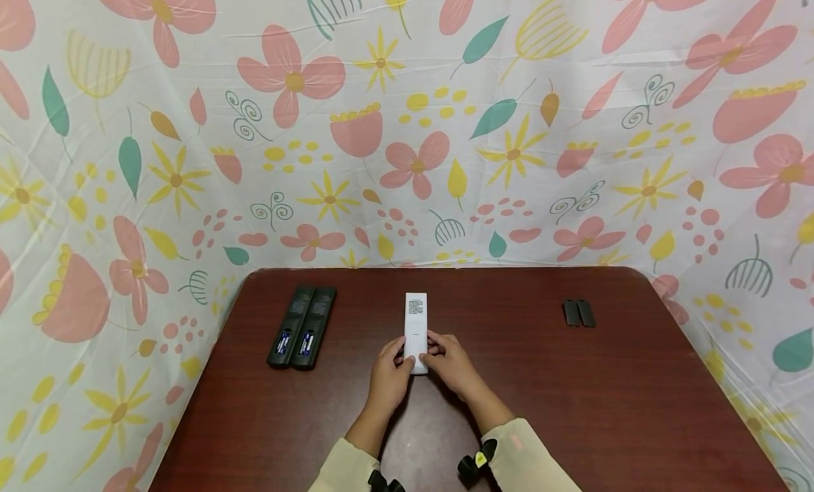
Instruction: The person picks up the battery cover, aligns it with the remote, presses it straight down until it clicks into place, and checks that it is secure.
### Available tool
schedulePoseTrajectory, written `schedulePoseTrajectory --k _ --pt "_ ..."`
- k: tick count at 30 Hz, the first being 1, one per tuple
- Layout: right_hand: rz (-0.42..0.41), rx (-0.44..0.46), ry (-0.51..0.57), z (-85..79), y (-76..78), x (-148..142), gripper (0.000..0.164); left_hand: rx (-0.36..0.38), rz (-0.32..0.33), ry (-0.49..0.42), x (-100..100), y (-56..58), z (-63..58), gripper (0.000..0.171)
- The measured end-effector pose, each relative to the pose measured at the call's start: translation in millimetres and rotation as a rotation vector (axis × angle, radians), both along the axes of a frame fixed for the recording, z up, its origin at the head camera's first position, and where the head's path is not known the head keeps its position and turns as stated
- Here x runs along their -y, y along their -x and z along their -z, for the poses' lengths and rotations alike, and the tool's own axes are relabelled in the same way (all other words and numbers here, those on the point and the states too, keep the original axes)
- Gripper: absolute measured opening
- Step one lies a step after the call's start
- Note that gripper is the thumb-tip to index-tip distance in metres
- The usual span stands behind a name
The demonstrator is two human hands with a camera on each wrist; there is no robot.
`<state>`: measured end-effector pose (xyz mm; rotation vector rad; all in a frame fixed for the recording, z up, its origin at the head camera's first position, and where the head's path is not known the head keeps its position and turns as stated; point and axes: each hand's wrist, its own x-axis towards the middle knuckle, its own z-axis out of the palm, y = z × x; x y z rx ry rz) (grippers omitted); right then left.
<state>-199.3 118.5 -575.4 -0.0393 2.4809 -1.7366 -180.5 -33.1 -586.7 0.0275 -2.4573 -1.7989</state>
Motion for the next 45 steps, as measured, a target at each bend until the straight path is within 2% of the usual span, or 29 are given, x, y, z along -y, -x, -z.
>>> schedulePoseTrajectory --k 20,24,34,45 --pt "0.018 0.028 0.015 -1.3 -0.4 -2.9 0.056 0.021 0.006 0.001 -2.5 -0.9 -1.0 0.046" --pt "0.023 0.036 0.038 -0.5 -0.7 -2.5 0.056 0.033 -0.010 -0.004 -2.5 -1.2 -0.7 0.046" --pt "0.034 0.043 0.015 -0.6 0.2 0.0 0.054 0.101 -0.067 -0.088 -3.4 0.0 -4.5 0.045" --pt "0.077 0.075 0.097 -5.2 -2.8 2.1 0.051 0.111 -0.071 -0.204 3.5 0.5 -7.8 0.045"
